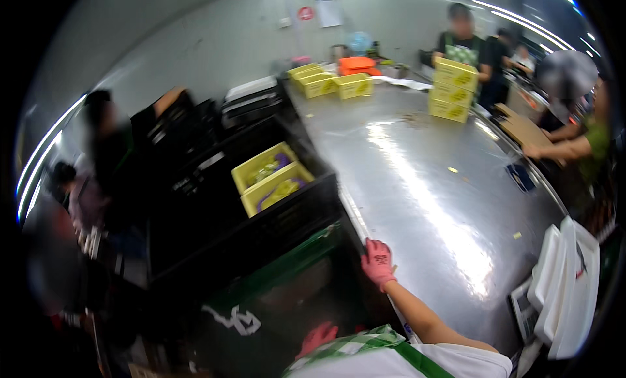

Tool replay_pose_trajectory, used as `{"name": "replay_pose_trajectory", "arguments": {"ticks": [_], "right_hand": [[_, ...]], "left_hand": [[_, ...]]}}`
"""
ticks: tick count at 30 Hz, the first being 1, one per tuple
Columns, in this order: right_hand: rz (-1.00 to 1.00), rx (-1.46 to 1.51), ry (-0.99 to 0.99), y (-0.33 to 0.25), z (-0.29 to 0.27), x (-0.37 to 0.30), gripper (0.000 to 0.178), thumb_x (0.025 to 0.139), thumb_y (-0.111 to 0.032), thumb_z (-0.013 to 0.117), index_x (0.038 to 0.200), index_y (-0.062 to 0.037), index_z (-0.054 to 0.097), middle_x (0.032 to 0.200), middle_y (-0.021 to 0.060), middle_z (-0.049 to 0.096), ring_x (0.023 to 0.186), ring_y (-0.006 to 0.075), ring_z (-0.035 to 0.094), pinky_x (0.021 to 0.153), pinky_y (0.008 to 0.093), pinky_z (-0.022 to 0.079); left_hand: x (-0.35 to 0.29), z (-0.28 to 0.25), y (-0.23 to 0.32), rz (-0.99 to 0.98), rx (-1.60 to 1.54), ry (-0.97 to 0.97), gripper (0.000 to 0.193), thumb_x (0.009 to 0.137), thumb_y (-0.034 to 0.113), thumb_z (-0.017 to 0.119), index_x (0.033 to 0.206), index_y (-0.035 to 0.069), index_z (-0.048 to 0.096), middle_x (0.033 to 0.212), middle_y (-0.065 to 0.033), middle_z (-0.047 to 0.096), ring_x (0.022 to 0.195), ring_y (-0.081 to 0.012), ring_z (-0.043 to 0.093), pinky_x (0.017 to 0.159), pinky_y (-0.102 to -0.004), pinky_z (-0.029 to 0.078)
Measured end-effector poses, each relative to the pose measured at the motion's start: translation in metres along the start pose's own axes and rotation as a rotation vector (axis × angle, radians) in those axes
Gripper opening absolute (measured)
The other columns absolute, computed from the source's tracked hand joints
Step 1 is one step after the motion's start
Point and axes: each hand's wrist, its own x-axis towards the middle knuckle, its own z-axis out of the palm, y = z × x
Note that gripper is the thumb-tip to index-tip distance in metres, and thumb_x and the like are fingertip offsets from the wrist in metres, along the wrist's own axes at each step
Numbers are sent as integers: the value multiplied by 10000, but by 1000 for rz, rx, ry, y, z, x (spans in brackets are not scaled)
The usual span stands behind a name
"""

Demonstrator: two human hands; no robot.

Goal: The person folds flat cardboard sheets into rectangular boxes using a metal table as a work surface. They then place the assembled boxes into a black crate and move the crate to a stack of other crates.

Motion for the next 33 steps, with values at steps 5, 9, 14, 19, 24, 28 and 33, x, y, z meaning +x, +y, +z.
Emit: {"name": "replay_pose_trajectory", "arguments": {"ticks": [5, 9, 14, 19, 24, 28, 33], "right_hand": [[6, 2, 32, 9, 4, -4, 552, 745, -152, 593, 1257, -36, 422, 1169, 157, 480, 1107, 335, 435, 972, 457, 331], [24, -33, 1, 3, 4, -4, 567, 742, -146, 602, 1264, -40, 409, 1159, 141, 476, 1108, 327, 428, 969, 455, 330], [-15, -64, 17, -1, 3, -4, 566, 745, -138, 596, 1270, -55, 402, 1164, 139, 473, 1109, 324, 427, 972, 448, 331], [3, -70, 25, 1, 2, -2, 543, 750, -123, 584, 1259, -59, 405, 1158, 137, 482, 1101, 321, 439, 975, 446, 333], [-24, -71, 39, 0, 1, -2, 526, 756, -128, 577, 1251, -58, 414, 1144, 135, 495, 1089, 319, 453, 969, 446, 337], [12, -80, -11, 2, 1, -2, 579, 762, -135, 579, 1303, -60, 387, 1209, 156, 473, 1123, 335, 439, 983, 434, 336], [7, -58, -28, -3, 6, -1, 583, 764, -127, 581, 1310, -60, 389, 1214, 164, 472, 1132, 335, 438, 982, 432, 338]], "left_hand": [[-1, -21, 19, -78, -58, -118, 611, 866, 524, 505, 1277, 73, 476, 1116, -141, 612, 1062, -264, 577, 929, -357, 435], [-7, -29, 14, -102, -124, -152, 593, 868, 510, 515, 1279, 87, 461, 1109, -124, 614, 1047, -259, 585, 926, -348, 442], [-7, -26, -3, -110, -133, -144, 559, 874, 486, 526, 1278, 107, 459, 1140, -126, 596, 1069, -263, 572, 937, -361, 438], [4, -27, -11, -92, -110, -185, 557, 875, 483, 524, 1283, 111, 450, 1184, -141, 566, 1107, -276, 546, 945, -370, 430], [9, -32, -18, -23, -74, -214, 555, 880, 478, 518, 1275, 93, 452, 1192, -152, 558, 1088, -277, 556, 927, -372, 439], [13, -42, -11, -32, -112, -254, 565, 886, 465, 515, 1283, 71, 437, 1187, -164, 557, 1081, -276, 562, 917, -374, 442], [19, -48, -34, 23, -346, -331, 553, 892, 388, 551, 1307, 51, 409, 1193, -140, 553, 1078, -212, 563, 919, -330, 443]]}}
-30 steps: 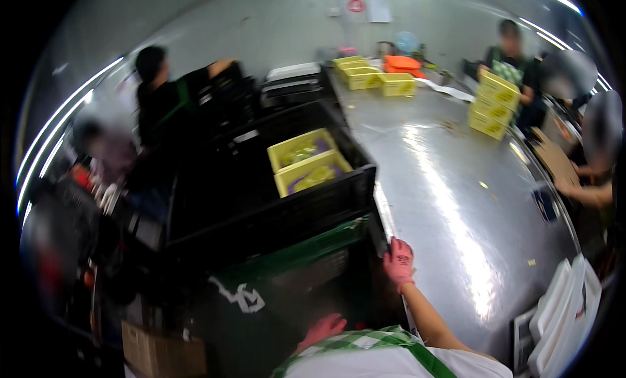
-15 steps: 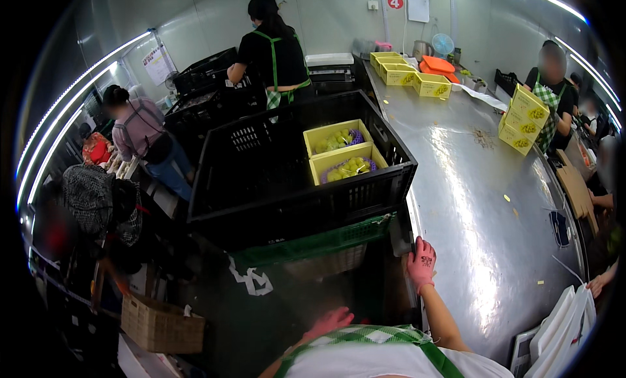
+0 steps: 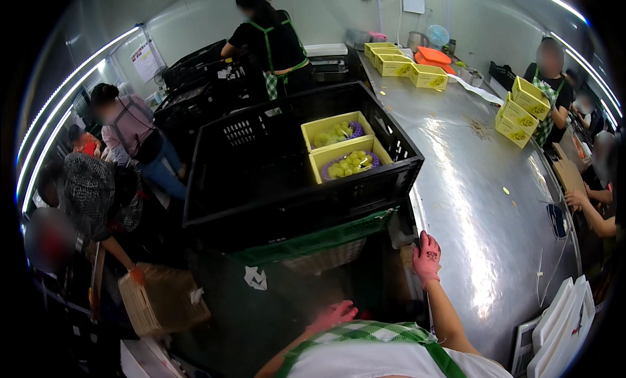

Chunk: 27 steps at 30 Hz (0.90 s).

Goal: The person folds flat cardboard sheets into rectangular boxes using a metal table as a work surface. They then place the assembled boxes into a black crate and move the crate to a stack of other crates.

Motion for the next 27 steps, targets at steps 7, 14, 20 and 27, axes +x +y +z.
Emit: {"name": "replay_pose_trajectory", "arguments": {"ticks": [7, 14, 20, 27], "right_hand": [[38, -41, -35, -2, -2, -2, 573, 777, -122, 558, 1315, -46, 377, 1212, 172, 462, 1145, 344, 421, 992, 442, 319], [1, -107, -82, -7, -2, 7, 587, 773, -91, 575, 1319, -46, 364, 1218, 187, 456, 1139, 354, 425, 982, 444, 326], [135, 34, -94, 3, -7, 25, 435, 824, -107, 564, 1234, -15, 451, 1129, 198, 519, 1039, 346, 499, 906, 404, 401], [235, 136, 48, 10, 4, 102, 361, 868, -151, 522, 1184, 18, 473, 1139, 190, 511, 1045, 358, 476, 907, 427, 377]], "left_hand": [[-10, -28, 7, 40, -119, 157, 503, 885, 343, 557, 1290, 64, 450, 1027, -100, 619, 893, -167, 629, 800, -304, 500], [-69, -152, 155, 800, 208, 524, 293, 781, 91, 657, 1063, 34, 603, 883, -103, 649, 765, -231, 644, 664, -305, 530], [6, -272, 287, 972, 679, 719, 229, 756, 139, 656, 945, 37, 576, 737, -112, 574, 641, -290, 570, 555, -364, 474], [180, -315, 244, -331, -22, 254, 621, 820, 509, 599, 1188, 38, 432, 1042, -86, 576, 776, -196, 584, 632, -390, 516]]}}
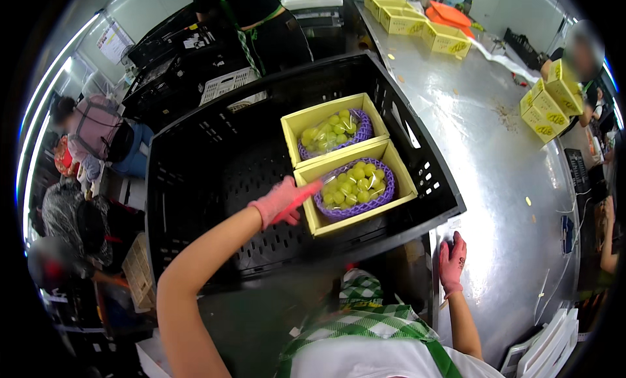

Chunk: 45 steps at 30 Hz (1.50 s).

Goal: The person folds flat cardboard sheets into rectangular boxes using a metal table as a work surface. They then place the assembled boxes into a black crate and move the crate to a stack of other crates.

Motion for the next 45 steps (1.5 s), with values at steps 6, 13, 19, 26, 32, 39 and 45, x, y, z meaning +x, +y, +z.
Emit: {"name": "replay_pose_trajectory", "arguments": {"ticks": [6, 13, 19, 26, 32, 39, 45], "right_hand": [[54, -285, -172, 12, 12, 2, 346, 827, -152, 515, 1152, -35, 515, 1204, 166, 481, 1086, 372, 427, 936, 464, 327], [12, -322, -178, 46, 20, -13, 425, 804, -216, 529, 1195, -50, 503, 1214, 157, 477, 1132, 349, 415, 967, 445, 311], [16, -283, -208, 28, 14, -5, 414, 808, -208, 531, 1193, -57, 503, 1211, 154, 475, 1133, 349, 412, 968, 448, 305], [18, -268, -230, 13, 12, 2, 402, 813, -198, 533, 1192, -67, 503, 1208, 151, 473, 1135, 348, 408, 970, 451, 298], [32, -254, -216, 8, 10, 6, 392, 817, -190, 534, 1190, -74, 503, 1205, 149, 472, 1136, 347, 405, 972, 453, 292], [58, -211, -161, 0, 7, 18, 381, 822, -181, 536, 1188, -84, 503, 1202, 146, 470, 1138, 347, 401, 974, 456, 285], [41, -122, -106, 0, 5, 16, 349, 820, -145, 530, 1162, -80, 507, 1186, 155, 474, 1114, 354, 407, 958, 461, 291]], "left_hand": [[53, 30, -46, 93, -245, 158, 420, 815, 149, 612, 1181, 10, 459, 953, -104, 596, 830, -146, 559, 660, -328, 495], [25, 30, -34, 139, -318, 221, 323, 863, 68, 552, 1173, 22, 478, 856, -37, 598, 713, -54, 497, 599, -229, 429], [-6, 32, -39, 350, -182, 461, 335, 888, 57, 545, 1209, -2, 465, 1046, -51, 604, 907, -93, 541, 776, -242, 442], [-7, 28, -42, 302, -133, 463, 341, 897, 54, 543, 1221, -5, 453, 1078, -48, 600, 929, -84, 533, 803, -236, 433], [-2, 19, -17, 150, -191, 322, 353, 878, 43, 531, 1221, -3, 459, 1054, -46, 602, 892, -90, 537, 776, -247, 449], [18, 20, -26, -40, -255, 164, 409, 838, 106, 593, 1209, -9, 466, 1035, -44, 601, 869, -100, 530, 754, -271, 450], [17, 17, -1, 566, 569, 760, 513, 794, 174, 670, 1218, 0, 438, 1119, -167, 531, 958, -285, 522, 810, -364, 445]]}}
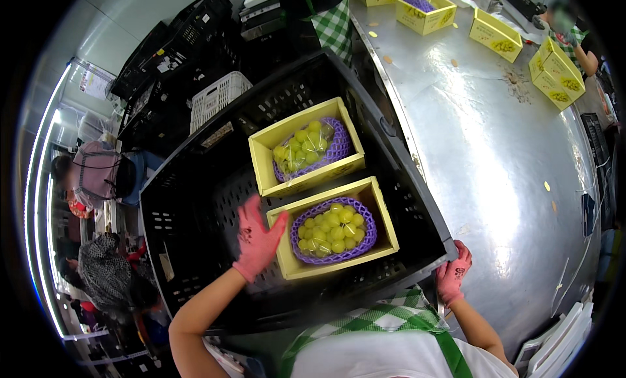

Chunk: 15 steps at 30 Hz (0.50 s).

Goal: The person folds flat cardboard sheets into rectangular boxes using a metal table as a work surface. They then place the assembled boxes into a black crate and move the crate to a stack of other crates.

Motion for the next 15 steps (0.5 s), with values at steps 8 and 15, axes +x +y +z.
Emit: {"name": "replay_pose_trajectory", "arguments": {"ticks": [8, 15], "right_hand": [[-34, -7, 47, 5, 6, -3, 291, 823, -178, 522, 1098, -86, 540, 1157, 144, 490, 1088, 348, 419, 940, 469, 303], [-25, 43, 64, 2, 0, -4, 267, 825, -163, 524, 1078, -82, 545, 1156, 138, 491, 1087, 332, 419, 939, 451, 312]], "left_hand": [[78, 17, 18, 490, 321, -293, 356, 787, 377, 613, 980, 82, 564, 972, -116, 575, 959, -272, 557, 798, -382, 464], [86, 33, 23, 450, 465, -384, 362, 789, 364, 626, 1040, 114, 554, 962, -114, 571, 916, -296, 591, 765, -395, 477]]}}
